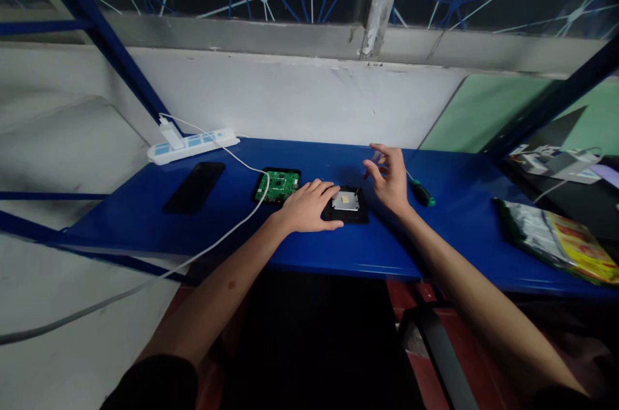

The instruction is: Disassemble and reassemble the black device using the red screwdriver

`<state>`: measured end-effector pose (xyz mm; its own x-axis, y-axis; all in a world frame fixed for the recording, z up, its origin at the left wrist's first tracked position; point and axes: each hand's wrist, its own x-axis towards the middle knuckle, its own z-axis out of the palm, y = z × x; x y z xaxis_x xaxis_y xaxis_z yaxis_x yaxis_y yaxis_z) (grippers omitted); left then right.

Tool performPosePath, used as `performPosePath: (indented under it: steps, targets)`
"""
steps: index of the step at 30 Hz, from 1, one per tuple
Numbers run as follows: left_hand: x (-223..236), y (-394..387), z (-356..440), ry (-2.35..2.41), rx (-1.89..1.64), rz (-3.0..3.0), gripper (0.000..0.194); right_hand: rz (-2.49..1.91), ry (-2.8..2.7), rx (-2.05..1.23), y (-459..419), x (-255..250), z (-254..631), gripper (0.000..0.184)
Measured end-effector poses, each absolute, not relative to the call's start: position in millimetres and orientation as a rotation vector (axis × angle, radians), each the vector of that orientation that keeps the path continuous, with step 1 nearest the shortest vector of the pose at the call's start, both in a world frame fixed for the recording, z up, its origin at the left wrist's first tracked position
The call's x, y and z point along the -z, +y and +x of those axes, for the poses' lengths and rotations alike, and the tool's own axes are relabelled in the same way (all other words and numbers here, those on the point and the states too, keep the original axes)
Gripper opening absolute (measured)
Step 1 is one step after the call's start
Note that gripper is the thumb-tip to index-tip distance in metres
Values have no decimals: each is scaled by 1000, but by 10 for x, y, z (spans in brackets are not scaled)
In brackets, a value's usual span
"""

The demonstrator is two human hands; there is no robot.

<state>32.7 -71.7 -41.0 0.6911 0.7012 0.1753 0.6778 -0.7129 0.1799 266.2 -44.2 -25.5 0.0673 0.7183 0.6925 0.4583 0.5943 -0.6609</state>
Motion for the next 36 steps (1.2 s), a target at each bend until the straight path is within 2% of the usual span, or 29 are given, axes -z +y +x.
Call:
performPosePath:
  steps: [4,8,18,25,32,36]
  targets:
    - [411,-764,339,1199,-346,2847,84,-1035,-1642,-177,-351,233,2631,37]
    - [397,-769,331,1211,-361,2884,84,-956,-1643,-443,-300,241,2569,40]
    - [378,-761,320,1192,-400,2876,79,-904,-1562,-460,-226,252,2614,37]
    - [334,-727,335,1176,-342,2844,88,-836,-1553,-619,-272,158,2625,27]
    - [119,-619,477,1174,-58,2760,99,-837,-1572,-619,-267,108,2658,29]
    - [183,-619,455,1109,-160,2718,104,-850,-1527,-587,-282,157,2723,28]
